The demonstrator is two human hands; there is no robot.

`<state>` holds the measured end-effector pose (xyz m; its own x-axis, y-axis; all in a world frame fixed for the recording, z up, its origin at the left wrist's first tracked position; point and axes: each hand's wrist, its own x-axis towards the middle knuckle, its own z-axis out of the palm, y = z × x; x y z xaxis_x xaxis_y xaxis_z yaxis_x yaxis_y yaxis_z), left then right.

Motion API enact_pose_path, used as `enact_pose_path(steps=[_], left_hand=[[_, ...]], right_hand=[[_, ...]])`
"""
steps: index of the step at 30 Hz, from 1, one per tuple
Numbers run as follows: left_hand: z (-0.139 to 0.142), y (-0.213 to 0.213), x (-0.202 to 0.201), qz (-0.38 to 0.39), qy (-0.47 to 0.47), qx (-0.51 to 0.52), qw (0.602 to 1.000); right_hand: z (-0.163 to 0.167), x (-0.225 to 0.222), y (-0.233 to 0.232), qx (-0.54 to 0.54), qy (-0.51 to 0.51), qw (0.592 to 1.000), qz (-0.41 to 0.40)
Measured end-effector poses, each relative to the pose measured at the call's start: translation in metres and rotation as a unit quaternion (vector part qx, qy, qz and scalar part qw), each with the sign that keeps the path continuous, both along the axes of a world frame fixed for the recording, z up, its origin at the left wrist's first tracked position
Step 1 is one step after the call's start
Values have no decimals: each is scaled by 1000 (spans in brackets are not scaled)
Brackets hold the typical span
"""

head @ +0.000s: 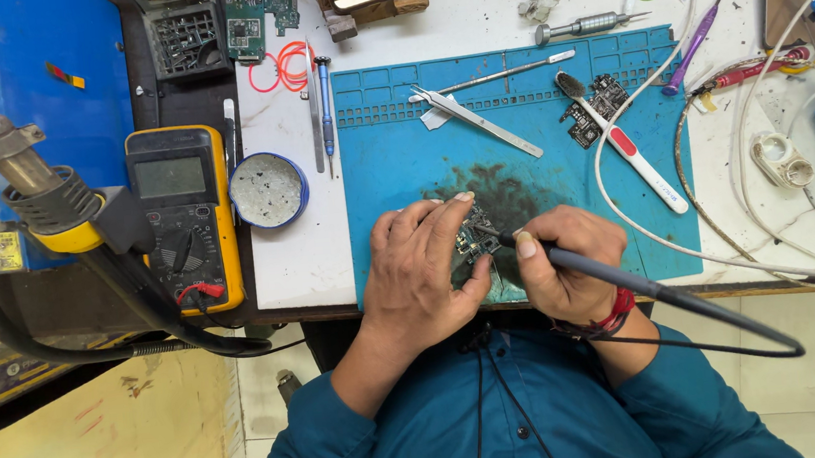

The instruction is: The person uses a soldering iron to work on a small circuit board placed on a blue mat. They hold the board with the left hand and apply the soldering iron with the right hand, moving the tip across different points on the board. The person briefly picks up a small cup and sets it down before continuing to solder.

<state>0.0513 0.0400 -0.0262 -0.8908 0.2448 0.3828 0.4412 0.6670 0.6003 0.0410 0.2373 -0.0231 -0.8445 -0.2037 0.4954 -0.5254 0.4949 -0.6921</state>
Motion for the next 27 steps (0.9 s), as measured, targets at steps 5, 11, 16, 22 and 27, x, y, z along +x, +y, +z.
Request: enact_pose_path(steps=[5, 11, 16, 22, 27], left_hand=[[0, 0, -1, -1, 0, 0, 1000], [0, -1, 0, -3, 0, 0, 1000], [0, -1, 0, -1, -1, -1, 1000], [-1, -1, -1, 0, -6, -6, 1000], [-2, -1, 0, 0, -3, -5, 1000]], right_hand=[[0, -1, 0, -4, -1, 1000, -4], [0, 0, -1, -4, -7, 1000, -10], [0, -1, -2, -5, 1, 1000, -13], [-1, -2, -3, -8, 5, 1000, -11], [0, -2, -3, 5, 3, 1000, -2]])
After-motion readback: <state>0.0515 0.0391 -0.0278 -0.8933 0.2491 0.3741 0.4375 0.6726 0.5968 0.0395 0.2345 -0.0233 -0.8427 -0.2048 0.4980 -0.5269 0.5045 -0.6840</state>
